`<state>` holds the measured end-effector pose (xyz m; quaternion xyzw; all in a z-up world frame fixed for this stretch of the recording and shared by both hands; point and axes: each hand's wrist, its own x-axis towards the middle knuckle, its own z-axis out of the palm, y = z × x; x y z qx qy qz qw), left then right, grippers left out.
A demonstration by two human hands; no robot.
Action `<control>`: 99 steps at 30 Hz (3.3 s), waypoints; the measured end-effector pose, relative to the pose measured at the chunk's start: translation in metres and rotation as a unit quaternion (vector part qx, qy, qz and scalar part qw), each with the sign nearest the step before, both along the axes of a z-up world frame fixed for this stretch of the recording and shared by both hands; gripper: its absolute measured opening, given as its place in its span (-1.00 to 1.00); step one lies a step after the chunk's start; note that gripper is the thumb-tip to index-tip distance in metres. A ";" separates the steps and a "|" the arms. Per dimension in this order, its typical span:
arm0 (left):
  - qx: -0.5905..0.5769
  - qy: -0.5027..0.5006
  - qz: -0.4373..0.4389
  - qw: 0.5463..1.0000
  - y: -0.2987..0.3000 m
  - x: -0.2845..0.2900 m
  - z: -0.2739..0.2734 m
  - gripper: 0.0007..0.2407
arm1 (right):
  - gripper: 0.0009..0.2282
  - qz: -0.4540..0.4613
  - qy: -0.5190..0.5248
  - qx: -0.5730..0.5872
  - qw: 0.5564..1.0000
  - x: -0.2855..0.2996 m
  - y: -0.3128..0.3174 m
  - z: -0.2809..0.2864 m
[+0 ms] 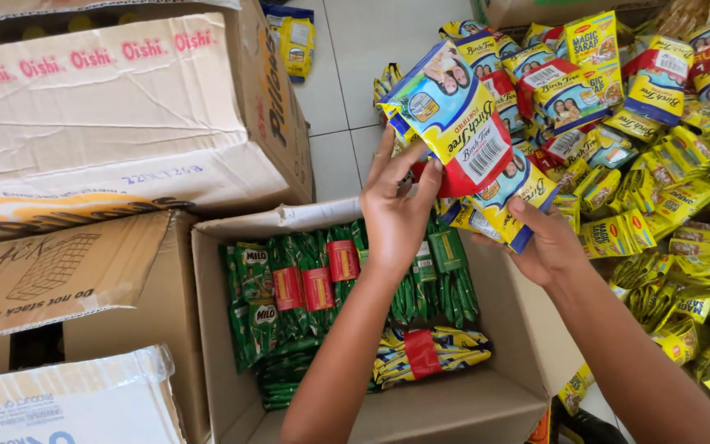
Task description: Packing bundles of drink sachets and milk powder into cardboard boxes on the floor.
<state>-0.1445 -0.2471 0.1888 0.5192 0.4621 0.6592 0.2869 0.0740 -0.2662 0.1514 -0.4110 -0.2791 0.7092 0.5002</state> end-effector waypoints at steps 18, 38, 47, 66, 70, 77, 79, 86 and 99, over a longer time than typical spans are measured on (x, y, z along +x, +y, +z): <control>-0.053 -0.257 0.027 0.965 0.005 -0.026 -0.041 -0.94 | -0.31 0.029 0.047 0.048 0.997 -0.040 -0.029 -0.019; -0.147 -0.270 -0.078 0.948 -0.011 -0.026 -0.029 -0.90 | -0.34 0.047 -0.008 0.033 0.998 -0.026 -0.028 -0.022; -0.171 -0.392 -0.128 0.895 0.005 -0.061 -0.050 -0.87 | -0.34 0.077 -0.203 0.129 0.968 0.002 -0.026 -0.023; -0.383 -0.242 -0.222 0.863 -0.051 -0.117 -0.055 -0.71 | -0.07 0.307 -0.169 0.058 0.935 -0.018 -0.045 0.016; -0.489 -0.189 -0.277 0.806 -0.076 -0.114 -0.080 -0.59 | -0.08 0.307 -0.271 0.011 0.912 -0.014 -0.063 -0.005; -0.532 -0.024 -0.304 0.790 -0.081 -0.063 -0.139 -0.53 | -0.04 0.279 -0.614 0.054 0.737 -0.036 -0.095 0.007; -0.533 -0.101 -0.312 0.780 -0.077 -0.053 -0.146 -0.57 | -0.01 0.265 -0.691 0.101 0.665 -0.043 -0.102 0.011; -0.508 -0.156 -0.331 0.780 -0.066 -0.024 -0.184 -0.53 | 0.02 0.246 -0.751 0.123 0.600 -0.045 -0.114 -0.003; -0.480 -0.237 -0.257 0.805 -0.067 0.025 -0.230 -0.48 | -0.08 0.265 -0.820 0.151 0.484 -0.052 -0.109 -0.017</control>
